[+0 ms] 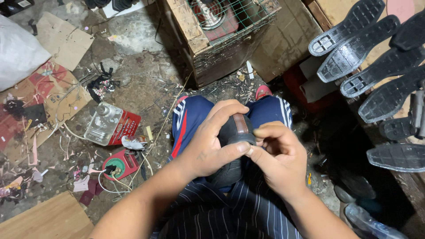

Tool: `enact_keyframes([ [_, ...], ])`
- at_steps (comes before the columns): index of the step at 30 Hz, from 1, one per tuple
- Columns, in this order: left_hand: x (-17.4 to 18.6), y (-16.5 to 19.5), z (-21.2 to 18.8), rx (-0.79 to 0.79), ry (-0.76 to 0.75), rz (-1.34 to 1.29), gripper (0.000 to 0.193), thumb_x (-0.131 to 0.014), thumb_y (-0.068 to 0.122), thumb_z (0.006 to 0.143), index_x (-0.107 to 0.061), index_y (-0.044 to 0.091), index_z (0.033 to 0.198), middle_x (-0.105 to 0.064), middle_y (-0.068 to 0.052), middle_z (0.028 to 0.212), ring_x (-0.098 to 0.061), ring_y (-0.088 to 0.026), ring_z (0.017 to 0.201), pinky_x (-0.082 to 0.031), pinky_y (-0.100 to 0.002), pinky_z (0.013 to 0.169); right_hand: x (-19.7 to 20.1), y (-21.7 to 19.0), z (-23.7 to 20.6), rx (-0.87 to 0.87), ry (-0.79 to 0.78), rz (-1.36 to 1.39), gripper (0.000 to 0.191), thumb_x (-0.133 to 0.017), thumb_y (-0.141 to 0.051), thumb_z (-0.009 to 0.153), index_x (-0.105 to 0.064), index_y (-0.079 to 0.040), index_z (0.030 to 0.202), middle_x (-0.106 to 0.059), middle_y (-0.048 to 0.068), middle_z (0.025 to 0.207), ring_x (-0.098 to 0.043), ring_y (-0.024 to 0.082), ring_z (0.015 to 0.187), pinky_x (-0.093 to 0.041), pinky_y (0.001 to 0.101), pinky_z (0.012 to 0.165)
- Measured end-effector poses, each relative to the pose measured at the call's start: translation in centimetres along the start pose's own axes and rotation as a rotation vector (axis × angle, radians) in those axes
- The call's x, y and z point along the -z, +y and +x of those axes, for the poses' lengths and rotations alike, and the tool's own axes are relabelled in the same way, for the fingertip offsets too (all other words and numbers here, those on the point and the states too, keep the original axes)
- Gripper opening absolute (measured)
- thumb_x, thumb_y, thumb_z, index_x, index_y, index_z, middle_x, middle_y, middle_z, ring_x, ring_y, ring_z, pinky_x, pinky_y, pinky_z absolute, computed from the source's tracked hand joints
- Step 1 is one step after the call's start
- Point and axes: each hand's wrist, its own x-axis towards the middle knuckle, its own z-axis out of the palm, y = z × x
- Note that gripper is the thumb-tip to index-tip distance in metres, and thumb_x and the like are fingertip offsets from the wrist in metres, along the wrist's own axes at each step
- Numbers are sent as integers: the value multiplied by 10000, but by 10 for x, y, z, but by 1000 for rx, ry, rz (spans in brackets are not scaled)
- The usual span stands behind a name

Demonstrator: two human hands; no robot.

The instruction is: The person sits on the floor of a shoe workshop and applies glue from a can onto the sole of a shoe using a small applicator, then aligns the rubber sole onto the shoe upper and presses it together. They then use a hammer to tap and secure the sole along its edge.

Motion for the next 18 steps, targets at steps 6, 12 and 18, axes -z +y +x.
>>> enact_keyframes([
  [6, -11, 1, -6, -93, 140, 21, 570, -739, 335, 929, -520, 63, 1379, -524, -142, 1338, -549, -239, 1190, -450, -355, 1135, -5, -17, 2, -31, 15, 44, 446, -784, 118, 810, -571, -25, 1174, -596, 85, 1187, -601, 135, 1020, -523, 291, 896],
  [12, -20, -5, -12, -198, 257, 45, 592, -759, 281, 916, -453, 76, 1379, -453, -164, 1380, -513, -261, 1266, -443, -367, 1151, -7, -56, 15, 243, -131, -546, 409, -823, -14, 802, -656, -35, 1174, -614, 96, 1179, -623, 180, 1069, -505, 304, 954],
  [18, -17, -11, -24, -106, 207, 120, 529, -735, 244, 900, -572, 96, 1381, -457, -166, 1402, -538, -262, 1245, -492, -355, 1083, -16, -53, 19, 265, -187, -772, 380, -807, -84, 808, -707, -25, 1169, -657, 106, 1122, -660, 222, 1033, -509, 295, 910],
])
